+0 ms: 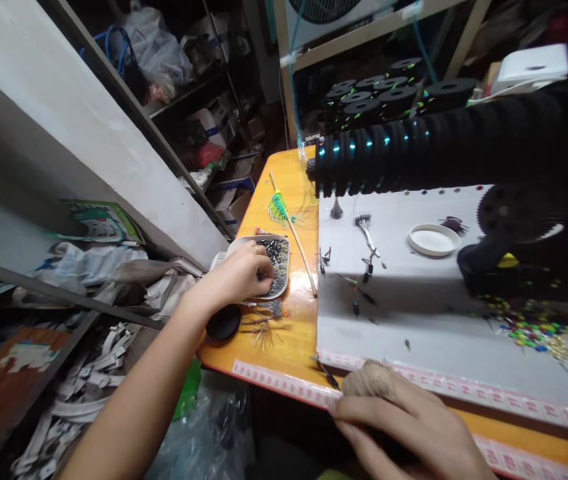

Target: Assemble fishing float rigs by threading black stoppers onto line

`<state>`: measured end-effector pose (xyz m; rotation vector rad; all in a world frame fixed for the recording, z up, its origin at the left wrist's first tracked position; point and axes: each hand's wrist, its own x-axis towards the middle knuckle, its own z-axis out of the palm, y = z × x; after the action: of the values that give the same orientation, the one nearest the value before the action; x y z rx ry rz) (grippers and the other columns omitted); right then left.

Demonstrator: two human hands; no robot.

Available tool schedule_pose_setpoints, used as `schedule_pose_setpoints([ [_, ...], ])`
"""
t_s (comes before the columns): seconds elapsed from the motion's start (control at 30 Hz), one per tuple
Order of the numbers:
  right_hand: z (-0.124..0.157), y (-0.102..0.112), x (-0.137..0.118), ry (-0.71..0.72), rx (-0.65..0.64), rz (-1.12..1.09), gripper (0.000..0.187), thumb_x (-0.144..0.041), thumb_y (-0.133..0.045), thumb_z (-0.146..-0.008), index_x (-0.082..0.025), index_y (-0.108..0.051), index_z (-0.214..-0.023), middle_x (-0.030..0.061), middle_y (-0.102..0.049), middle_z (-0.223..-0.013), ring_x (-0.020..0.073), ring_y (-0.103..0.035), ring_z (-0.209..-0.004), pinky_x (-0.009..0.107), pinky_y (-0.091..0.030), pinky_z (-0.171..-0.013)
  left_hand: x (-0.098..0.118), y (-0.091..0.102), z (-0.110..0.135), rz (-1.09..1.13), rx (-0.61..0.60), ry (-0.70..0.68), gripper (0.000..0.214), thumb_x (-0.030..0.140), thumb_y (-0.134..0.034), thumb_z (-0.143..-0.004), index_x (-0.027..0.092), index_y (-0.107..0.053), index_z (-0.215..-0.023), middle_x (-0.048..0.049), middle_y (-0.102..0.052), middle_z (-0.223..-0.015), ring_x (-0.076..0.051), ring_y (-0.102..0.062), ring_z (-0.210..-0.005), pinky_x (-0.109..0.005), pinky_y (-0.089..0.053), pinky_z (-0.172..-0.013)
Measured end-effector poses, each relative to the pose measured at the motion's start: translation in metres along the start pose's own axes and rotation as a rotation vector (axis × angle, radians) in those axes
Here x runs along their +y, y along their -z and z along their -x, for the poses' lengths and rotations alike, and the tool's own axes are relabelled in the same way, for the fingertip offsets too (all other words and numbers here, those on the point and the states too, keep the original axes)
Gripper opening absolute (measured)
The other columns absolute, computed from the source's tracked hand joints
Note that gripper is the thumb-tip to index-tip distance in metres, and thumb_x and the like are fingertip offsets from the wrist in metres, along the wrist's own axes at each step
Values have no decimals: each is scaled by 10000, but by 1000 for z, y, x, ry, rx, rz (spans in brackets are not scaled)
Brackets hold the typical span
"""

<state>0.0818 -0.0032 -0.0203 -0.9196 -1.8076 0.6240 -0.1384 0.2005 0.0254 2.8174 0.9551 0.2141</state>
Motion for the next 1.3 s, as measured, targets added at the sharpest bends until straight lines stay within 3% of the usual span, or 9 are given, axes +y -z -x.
schedule_pose_setpoints([
  [0.23, -6, 0, -3, 51, 40, -36, 215, 4, -533, -876, -161, -656, -940, 46, -619, -760, 136, -624, -693, 230, -529, -616, 2, -4, -1, -51, 18, 7, 137, 91, -666, -781, 186, -677, -683, -29, -647, -734, -211, -609, -817, -373, -492, -847],
  [0.43, 3, -2, 1, 8, 29, -71, 202, -23, -529, -908, -174, -637, -989, 47, -607, -829, 139, -616, -757, 247, -509, -656, 4, 0, 2, -81, 58, 70, 225, 302, -684, -911, 159, -622, -749, 7, -647, -779, -167, -637, -767, -363, -540, -756],
  [0.6, 3, -2, -1, -3, 54, -79, 186, -36, -530, -905, -179, -633, -963, 33, -587, -806, 128, -598, -714, 237, -492, -618, 7, 7, 8, -52, 225, 152, 180, 48, -696, -783, 174, -588, -714, 23, -614, -703, -154, -604, -689, -297, -513, -674],
  [0.73, 2, -2, -2, -14, 72, -62, 185, -37, -535, -900, -179, -644, -948, 30, -584, -788, 127, -599, -700, 233, -495, -608, 32, 19, 21, -47, 395, 138, 222, -44, -606, -780, 163, -659, -838, -33, -668, -795, -203, -617, -810, -338, -504, -768],
  [0.83, 2, -2, -3, 3, 121, -58, 185, -36, -548, -888, -187, -642, -940, 21, -580, -772, 119, -594, -683, 214, -490, -583, 73, 20, 43, 20, 566, 115, 196, 54, -609, -891, 169, -708, -1014, -64, -703, -924, -204, -626, -868, -339, -505, -782],
  [0.93, 3, -2, -5, 4, 199, -69, 186, -32, -566, -872, -202, -623, -919, -1, -577, -734, 107, -574, -640, 201, -482, -553, 124, -4, 65, 698, 758, 143, 218, 51, -673, -888, 232, -761, -970, -17, -727, -889, -155, -658, -857, -260, -520, -763],
  [1.0, 4, -2, -9, -37, 238, -104, 188, -32, -562, -873, -211, -607, -907, -4, -596, -732, 111, -591, -642, 210, -499, -562, 155, -31, 71, 1211, 765, 172, 150, 129, -739, -876, 263, -776, -932, 14, -738, -816, -115, -657, -798, -211, -528, -750],
  [1.1, 6, -1, -17, -102, 246, -151, 174, -49, -556, -881, -218, -597, -880, 3, -628, -748, 125, -632, -673, 231, -525, -585, 188, -68, 71, 1881, 721, 405, 84, 262, -861, -769, 230, -784, -781, 31, -701, -728, -52, -606, -630, -129, -487, -591],
  [1.3, 3, 1, -29, -132, 229, -126, 193, -35, -556, -863, -214, -577, -795, -21, -642, -708, 89, -629, -641, 194, -530, -598, 206, -85, 68, 2292, 705, 528, 185, 283, -922, -678, 183, -771, -714, 31, -678, -730, -12, -568, -537, -129, -482, -571],
])
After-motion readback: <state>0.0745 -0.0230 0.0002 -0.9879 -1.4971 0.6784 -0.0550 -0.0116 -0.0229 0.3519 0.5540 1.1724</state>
